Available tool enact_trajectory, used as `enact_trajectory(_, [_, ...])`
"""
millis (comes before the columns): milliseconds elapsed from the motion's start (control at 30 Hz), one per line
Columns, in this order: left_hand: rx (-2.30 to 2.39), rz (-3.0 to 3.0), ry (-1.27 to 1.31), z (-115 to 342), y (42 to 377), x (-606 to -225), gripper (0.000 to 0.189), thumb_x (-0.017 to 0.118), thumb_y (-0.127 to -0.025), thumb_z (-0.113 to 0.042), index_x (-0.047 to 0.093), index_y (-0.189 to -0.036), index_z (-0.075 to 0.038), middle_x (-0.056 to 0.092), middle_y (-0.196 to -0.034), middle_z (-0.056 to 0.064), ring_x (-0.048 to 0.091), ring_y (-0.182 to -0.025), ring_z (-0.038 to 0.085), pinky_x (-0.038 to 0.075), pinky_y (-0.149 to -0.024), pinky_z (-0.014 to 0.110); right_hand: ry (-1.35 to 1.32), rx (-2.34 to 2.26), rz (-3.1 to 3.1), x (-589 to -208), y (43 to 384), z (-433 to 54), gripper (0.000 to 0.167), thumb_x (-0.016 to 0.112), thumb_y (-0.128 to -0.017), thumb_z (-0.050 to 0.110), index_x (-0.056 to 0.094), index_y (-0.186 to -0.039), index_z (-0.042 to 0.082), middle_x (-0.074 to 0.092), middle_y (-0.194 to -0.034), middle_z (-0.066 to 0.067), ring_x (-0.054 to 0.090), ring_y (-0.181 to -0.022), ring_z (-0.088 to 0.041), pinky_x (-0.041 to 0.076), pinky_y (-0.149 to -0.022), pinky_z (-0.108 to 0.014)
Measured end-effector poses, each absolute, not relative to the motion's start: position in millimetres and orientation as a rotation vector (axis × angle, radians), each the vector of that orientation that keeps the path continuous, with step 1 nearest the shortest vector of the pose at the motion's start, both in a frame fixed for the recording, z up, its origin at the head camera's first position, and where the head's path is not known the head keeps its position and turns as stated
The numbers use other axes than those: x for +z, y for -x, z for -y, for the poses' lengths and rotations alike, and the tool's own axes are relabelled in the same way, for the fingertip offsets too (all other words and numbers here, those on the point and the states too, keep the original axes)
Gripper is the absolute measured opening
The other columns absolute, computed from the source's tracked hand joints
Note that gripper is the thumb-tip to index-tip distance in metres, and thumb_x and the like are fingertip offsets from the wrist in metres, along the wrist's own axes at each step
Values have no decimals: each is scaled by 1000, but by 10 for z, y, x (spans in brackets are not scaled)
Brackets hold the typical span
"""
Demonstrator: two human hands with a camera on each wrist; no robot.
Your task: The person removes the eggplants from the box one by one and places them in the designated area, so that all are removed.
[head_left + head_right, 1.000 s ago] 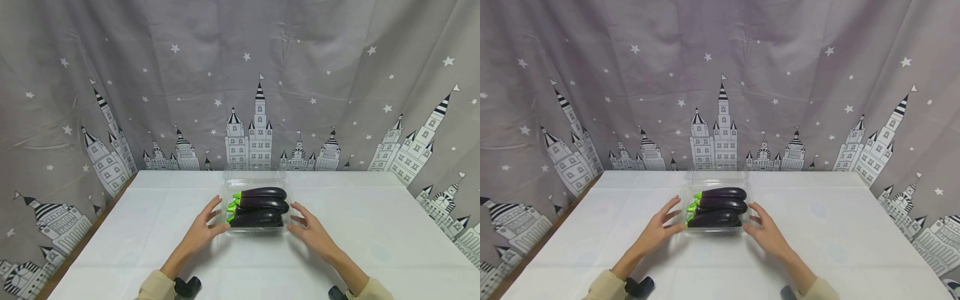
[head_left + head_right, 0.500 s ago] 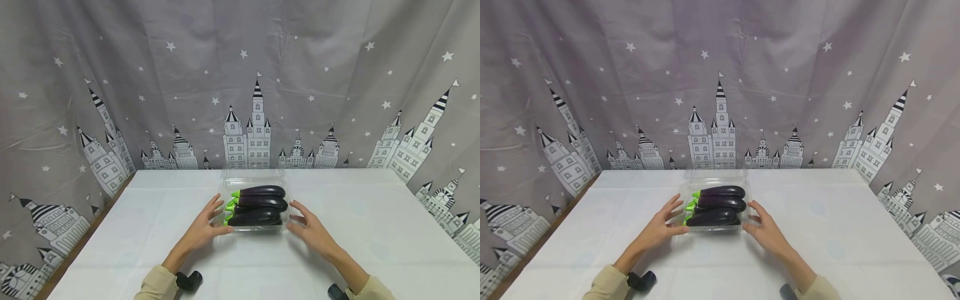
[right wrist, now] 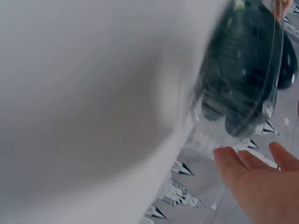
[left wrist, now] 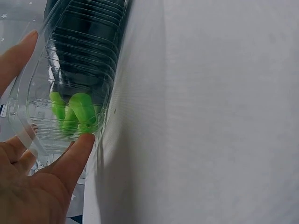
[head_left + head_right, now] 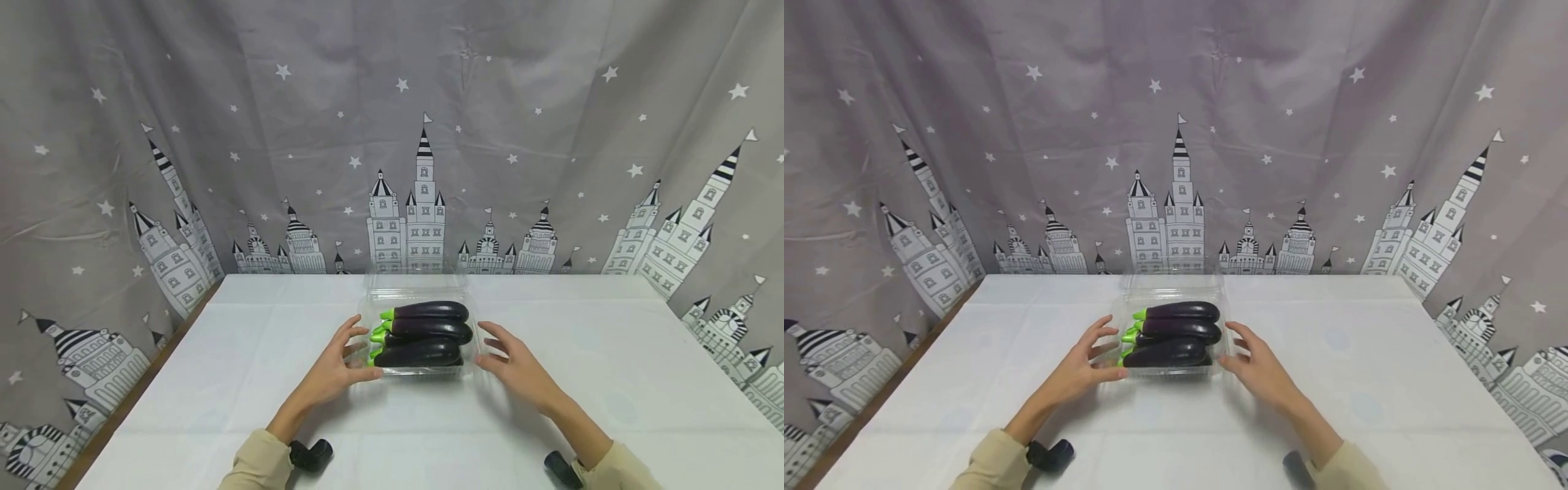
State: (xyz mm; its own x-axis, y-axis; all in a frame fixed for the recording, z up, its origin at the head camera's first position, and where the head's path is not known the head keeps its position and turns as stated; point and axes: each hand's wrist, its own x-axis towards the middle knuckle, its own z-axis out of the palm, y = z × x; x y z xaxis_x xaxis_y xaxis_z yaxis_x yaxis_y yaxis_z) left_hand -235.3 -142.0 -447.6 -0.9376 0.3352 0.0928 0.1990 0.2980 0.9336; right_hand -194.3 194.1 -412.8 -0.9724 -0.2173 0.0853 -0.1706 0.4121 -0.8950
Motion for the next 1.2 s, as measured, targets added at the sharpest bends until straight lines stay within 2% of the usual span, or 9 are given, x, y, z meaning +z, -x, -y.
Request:
enact_trajectory(133, [1728, -2429, -505, 1411, 2373, -4482, 84, 85, -78, -18, 38, -146, -1, 16, -161, 9, 37, -136, 45, 44, -101, 51, 488, -1536, -2775, -4055, 2040, -1974, 54, 64, -94, 14, 45, -142, -4, 42, -148, -24, 36, -137, -45, 30, -110, -56])
enact_trajectory(267, [1729, -2421, -504, 1412, 2358, -4476, 80, 84, -79, -16, 41, -143, 1, 12, -163, 9, 37, -135, 47, 44, -101, 51, 544, -1446, -2892, -3986, 2148, -1948, 48, 65, -93, 15, 53, -136, -3, 48, -143, -23, 38, -136, -42, 31, -108, -58])
enact_trajectory(767, [1720, -2416, -513, 1415, 2346, -4467, 76, 84, -79, -19, 43, -141, 0, 12, -163, 8, 36, -136, 46, 42, -102, 53, 652, -1387, -2875, -3748, 2665, -1611, 34, 64, -93, 11, 63, -125, -3, 60, -131, -19, 49, -128, -37, 38, -105, -55])
enact_trajectory(967, [1712, -2428, -503, 1407, 2343, -4454, 79, 84, -79, -21, 42, -143, -1, 13, -163, 7, 36, -136, 46, 41, -103, 54, 657, -1393, -2797, -3808, 2791, -1583, 35, 64, -93, 10, 62, -125, -6, 58, -132, -22, 49, -127, -41, 39, -104, -55])
enact_trajectory(1200, [1691, -2449, -445, 1416, 2339, -4484, 98, 86, -78, -23, 26, -155, -9, 33, -153, 10, 36, -137, 45, 40, -104, 54, 599, -1374, -2755, -3873, 2816, -1554, 38, 64, -92, 9, 60, -127, -6, 58, -131, -23, 51, -124, -42, 40, -104, -55])
